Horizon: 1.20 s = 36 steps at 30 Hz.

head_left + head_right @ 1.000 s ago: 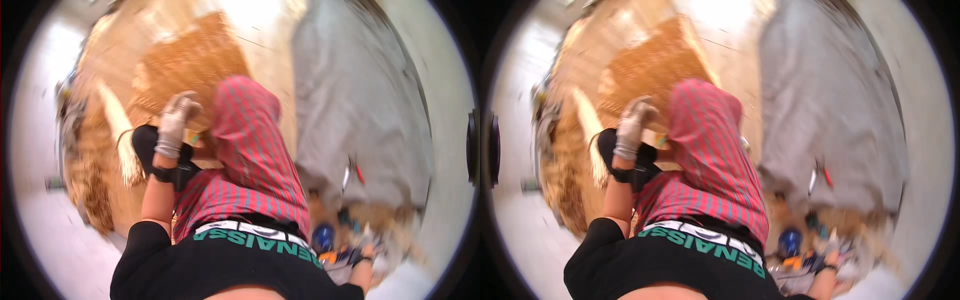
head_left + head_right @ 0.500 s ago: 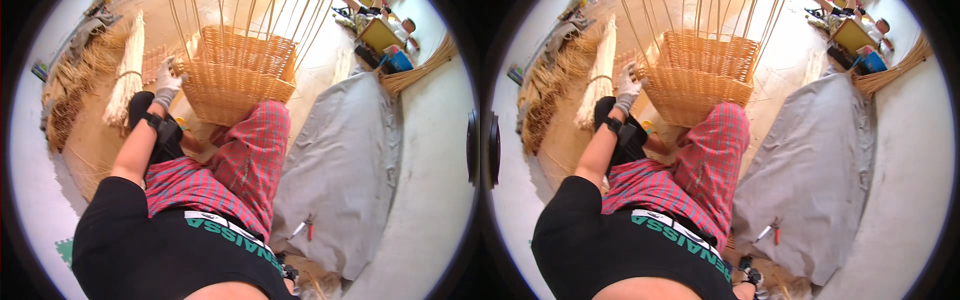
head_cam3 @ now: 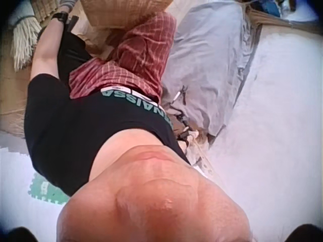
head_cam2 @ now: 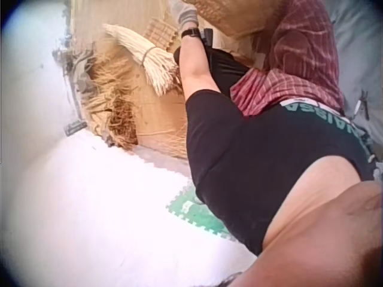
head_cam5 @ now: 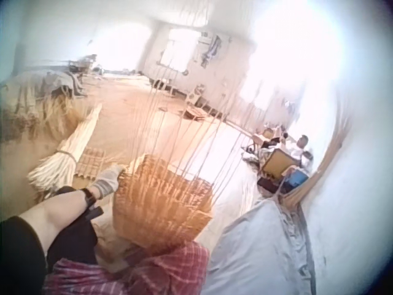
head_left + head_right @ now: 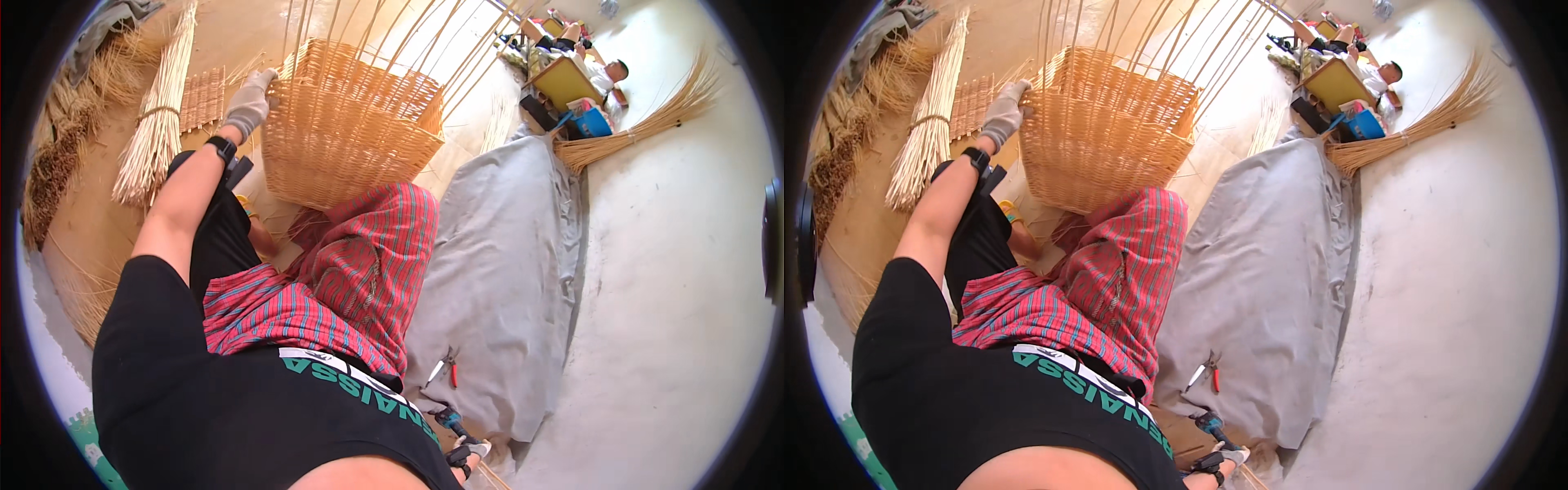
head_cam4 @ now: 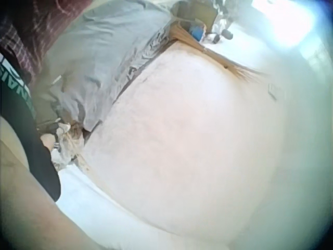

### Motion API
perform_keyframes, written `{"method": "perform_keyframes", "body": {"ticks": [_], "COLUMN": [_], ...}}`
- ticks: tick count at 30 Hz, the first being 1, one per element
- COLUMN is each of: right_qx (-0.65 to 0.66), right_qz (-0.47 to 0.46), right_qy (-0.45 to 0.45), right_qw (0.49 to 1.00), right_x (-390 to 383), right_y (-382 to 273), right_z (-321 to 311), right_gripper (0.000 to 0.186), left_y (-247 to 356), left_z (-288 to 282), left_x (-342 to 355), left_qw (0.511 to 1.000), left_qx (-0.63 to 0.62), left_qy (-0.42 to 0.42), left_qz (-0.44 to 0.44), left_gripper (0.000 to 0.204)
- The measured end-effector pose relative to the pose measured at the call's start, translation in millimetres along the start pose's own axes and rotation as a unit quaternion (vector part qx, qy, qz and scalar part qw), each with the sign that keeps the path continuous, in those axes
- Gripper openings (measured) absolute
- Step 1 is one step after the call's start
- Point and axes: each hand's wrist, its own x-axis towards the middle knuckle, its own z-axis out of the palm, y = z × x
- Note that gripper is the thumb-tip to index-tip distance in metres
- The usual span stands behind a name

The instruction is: Weaving a large wicker or straw basket, including measuring, spraying with water, and using a drill.

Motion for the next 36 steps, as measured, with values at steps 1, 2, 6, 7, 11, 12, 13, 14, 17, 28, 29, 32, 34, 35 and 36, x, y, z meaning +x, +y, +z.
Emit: {"method": "perform_keyframes", "body": {"ticks": [1,2,6,7,11,12,13,14,17,28,29,32,34,35,36], "right_qx": [0.019,0.039,0.102,0.090,0.095,0.073,0.057,0.053,-0.077,-0.285,-0.258,-0.203,-0.209,-0.215,-0.234], "right_qz": [-0.006,-0.013,-0.033,-0.043,-0.145,-0.139,-0.137,-0.128,-0.207,-0.337,-0.257,-0.121,-0.039,0.072,-0.046], "right_qy": [-0.001,-0.005,-0.111,-0.130,-0.361,-0.368,-0.418,-0.462,-0.555,-0.684,-0.746,-0.827,-0.783,-0.701,-0.757], "right_qw": [1.000,0.999,0.988,0.986,0.916,0.916,0.896,0.876,0.802,0.581,0.558,0.510,0.584,0.676,0.608], "right_x": [-7.8,-18.0,-89.3,-113.6,-222.7,-248.9,-272.6,-293.0,-338.0,-406.3,-403.6,-376.8,-355.1,-346.3,-340.0], "right_y": [-9.7,-22.6,-76.1,-92.8,-138.6,-146.1,-151.6,-153.9,-152.7,-110.1,-107.5,-94.7,-70.3,-55.0,-38.3], "right_z": [0.5,2.4,18.6,25.7,68.8,83.7,99.2,118.4,171.8,228.9,229.0,241.2,250.0,255.5,261.5], "right_gripper": [0.031,0.031,0.043,0.040,0.043,0.044,0.046,0.049,0.051,0.088,0.099,0.112,0.096,0.079,0.071], "left_y": [-5.3,-10.9,-31.8,-34.0,-28.1,-18.3,-7.7,3.4,40.2,251.5,262.7,279.5,286.6,291.5,293.6], "left_z": [-1.3,-3.5,-5.7,-4.6,8.5,16.1,21.6,26.0,25.0,2.0,4.9,8.9,10.5,12.2,14.3], "left_x": [7.1,17.1,31.2,31.4,-7.7,-20.3,-35.3,-54.2,-103.5,-190.6,-185.6,-177.3,-177.6,-178.9,-178.7], "left_qw": [1.000,1.000,0.980,0.914,0.983,0.973,0.974,0.970,0.963,0.683,0.691,0.601,0.566,0.586,0.674], "left_qx": [0.000,-0.003,-0.183,-0.371,-0.030,-0.020,-0.037,-0.048,-0.063,-0.557,-0.542,-0.574,-0.619,-0.609,-0.558], "left_qy": [-0.007,-0.015,-0.023,-0.030,0.177,0.229,0.220,0.226,0.223,-0.469,-0.468,-0.556,-0.542,-0.534,-0.469], "left_qz": [-0.016,-0.014,-0.080,-0.163,0.041,0.034,-0.040,-0.077,-0.136,0.052,0.098,-0.020,-0.052,-0.014,0.120], "left_gripper": [0.043,0.043,0.042,0.042,0.050,0.064,0.068,0.073,0.076,0.060,0.067,0.061,0.047,0.042,0.038]}}
